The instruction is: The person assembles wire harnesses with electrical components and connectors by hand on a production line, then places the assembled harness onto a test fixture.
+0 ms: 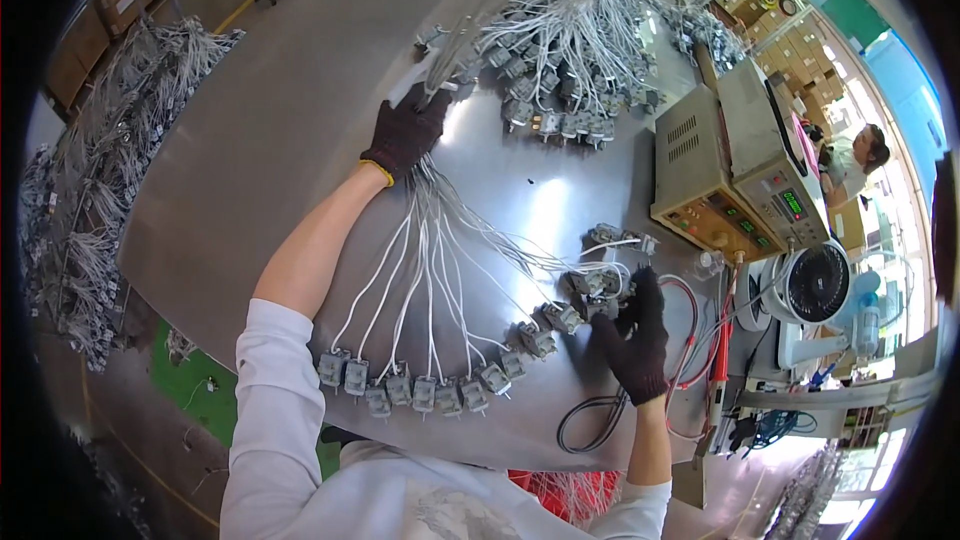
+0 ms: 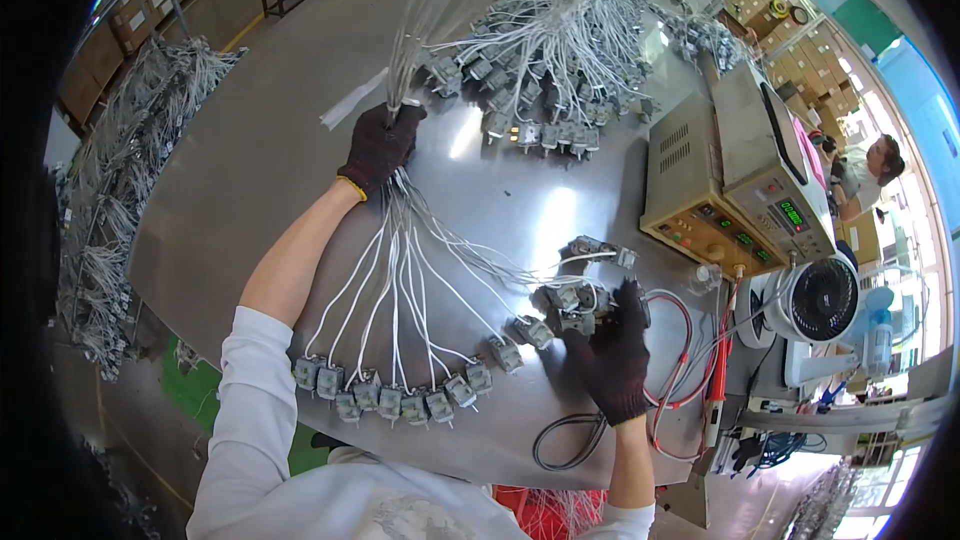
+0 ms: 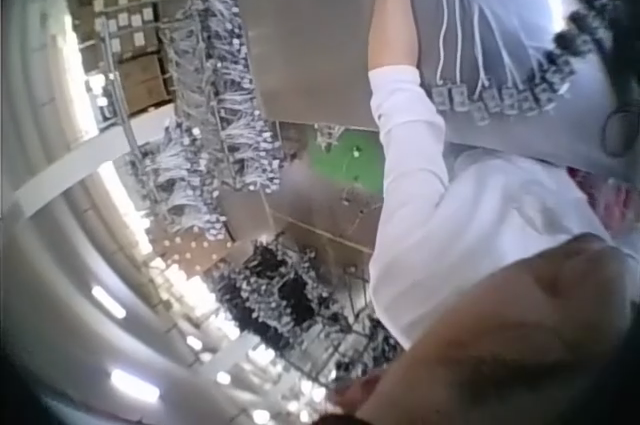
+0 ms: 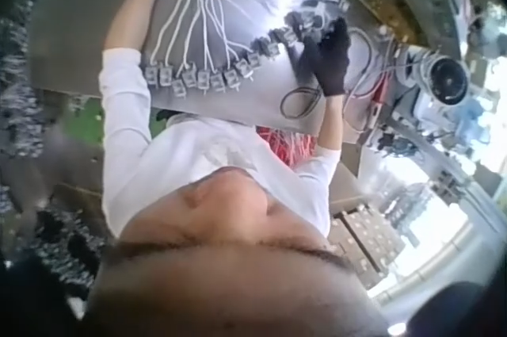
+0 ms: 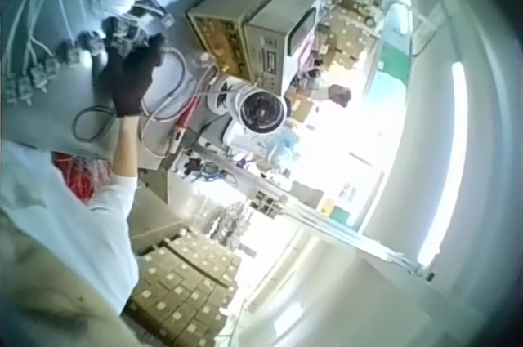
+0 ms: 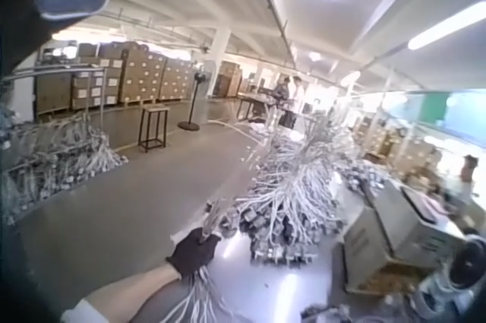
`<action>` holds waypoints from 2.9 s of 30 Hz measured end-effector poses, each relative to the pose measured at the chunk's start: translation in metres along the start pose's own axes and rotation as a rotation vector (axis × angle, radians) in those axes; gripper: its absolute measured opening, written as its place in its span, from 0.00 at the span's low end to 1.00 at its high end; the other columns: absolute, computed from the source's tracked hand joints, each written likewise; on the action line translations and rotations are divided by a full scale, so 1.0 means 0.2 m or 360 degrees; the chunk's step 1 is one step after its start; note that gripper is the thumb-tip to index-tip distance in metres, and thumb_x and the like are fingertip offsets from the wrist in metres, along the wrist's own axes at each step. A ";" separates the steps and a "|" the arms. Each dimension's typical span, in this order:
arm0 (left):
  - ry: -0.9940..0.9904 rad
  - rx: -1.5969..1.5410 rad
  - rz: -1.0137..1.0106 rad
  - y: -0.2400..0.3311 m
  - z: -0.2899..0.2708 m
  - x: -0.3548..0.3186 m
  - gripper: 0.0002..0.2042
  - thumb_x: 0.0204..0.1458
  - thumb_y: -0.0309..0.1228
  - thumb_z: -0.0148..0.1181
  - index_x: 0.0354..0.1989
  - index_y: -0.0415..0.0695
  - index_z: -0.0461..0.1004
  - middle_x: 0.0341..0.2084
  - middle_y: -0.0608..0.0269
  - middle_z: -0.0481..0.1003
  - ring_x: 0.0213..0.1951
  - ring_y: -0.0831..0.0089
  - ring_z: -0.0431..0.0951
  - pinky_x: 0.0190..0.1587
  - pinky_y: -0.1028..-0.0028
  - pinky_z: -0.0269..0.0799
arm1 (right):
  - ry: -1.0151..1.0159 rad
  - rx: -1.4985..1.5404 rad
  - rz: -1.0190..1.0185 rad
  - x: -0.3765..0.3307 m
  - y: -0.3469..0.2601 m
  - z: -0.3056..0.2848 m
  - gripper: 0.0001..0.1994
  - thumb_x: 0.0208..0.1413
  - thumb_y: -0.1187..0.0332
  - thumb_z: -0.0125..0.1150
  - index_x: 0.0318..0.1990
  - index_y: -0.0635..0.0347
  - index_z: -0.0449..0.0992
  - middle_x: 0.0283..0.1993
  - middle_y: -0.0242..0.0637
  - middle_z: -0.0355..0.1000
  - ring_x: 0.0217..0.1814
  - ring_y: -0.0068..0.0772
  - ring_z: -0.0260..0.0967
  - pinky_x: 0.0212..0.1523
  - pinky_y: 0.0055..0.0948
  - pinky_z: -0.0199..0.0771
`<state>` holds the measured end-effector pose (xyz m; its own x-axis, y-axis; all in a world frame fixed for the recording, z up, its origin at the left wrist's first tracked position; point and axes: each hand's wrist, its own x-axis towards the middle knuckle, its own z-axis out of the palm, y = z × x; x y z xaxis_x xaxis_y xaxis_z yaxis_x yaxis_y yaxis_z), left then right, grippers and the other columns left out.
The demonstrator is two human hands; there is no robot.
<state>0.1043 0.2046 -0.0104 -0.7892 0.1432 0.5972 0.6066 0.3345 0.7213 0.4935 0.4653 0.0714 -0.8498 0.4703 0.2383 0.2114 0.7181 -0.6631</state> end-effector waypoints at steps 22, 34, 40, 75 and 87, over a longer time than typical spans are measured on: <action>-0.0235 -0.0546 -0.0642 0.14 -0.08 -0.02 0.17 0.65 0.44 0.67 0.33 0.41 0.86 0.17 0.67 0.78 0.22 0.78 0.76 0.29 0.68 0.72 | -0.0156 -0.1154 -0.0759 0.15 -0.27 -0.15 0.28 0.49 0.69 0.79 0.60 0.52 0.78 0.58 0.46 0.80 0.53 0.54 0.81 0.50 0.48 0.83; -0.0087 -0.0929 -0.0592 0.14 -0.07 -0.05 0.20 0.66 0.45 0.64 0.29 0.40 0.83 0.18 0.63 0.80 0.23 0.73 0.79 0.32 0.65 0.75 | 0.0042 -0.0933 -0.0750 0.09 -0.39 -0.02 0.30 0.56 0.66 0.78 0.67 0.50 0.76 0.60 0.45 0.78 0.54 0.53 0.81 0.48 0.45 0.84; 0.0017 -0.0385 -0.0457 0.14 -0.06 -0.10 0.20 0.66 0.44 0.65 0.28 0.40 0.81 0.18 0.63 0.79 0.23 0.74 0.79 0.32 0.66 0.75 | 0.0196 -0.1158 -0.0878 -0.04 -0.32 0.02 0.27 0.57 0.64 0.77 0.65 0.52 0.77 0.59 0.44 0.78 0.56 0.52 0.80 0.51 0.46 0.84; -0.0132 -0.0138 -0.0691 0.04 -0.07 -0.01 0.20 0.66 0.46 0.60 0.27 0.45 0.75 0.15 0.64 0.75 0.21 0.68 0.79 0.28 0.62 0.71 | -0.0214 -0.0333 -0.0333 0.18 -0.30 -0.34 0.29 0.57 0.54 0.80 0.61 0.60 0.81 0.43 0.42 0.85 0.42 0.37 0.85 0.43 0.34 0.84; -0.0080 -0.0531 -0.0723 0.15 -0.11 -0.04 0.13 0.66 0.37 0.65 0.29 0.44 0.79 0.13 0.70 0.72 0.14 0.79 0.70 0.18 0.71 0.62 | -0.0414 -0.0083 -0.0524 0.18 -0.06 -0.13 0.25 0.65 0.49 0.71 0.64 0.51 0.80 0.56 0.46 0.81 0.56 0.50 0.82 0.58 0.44 0.82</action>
<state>0.1310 0.1919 0.0143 -0.9768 0.1005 0.1893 0.1960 0.0617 0.9787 0.4733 0.4872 0.1052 -0.9682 0.0708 0.2401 -0.0735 0.8365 -0.5430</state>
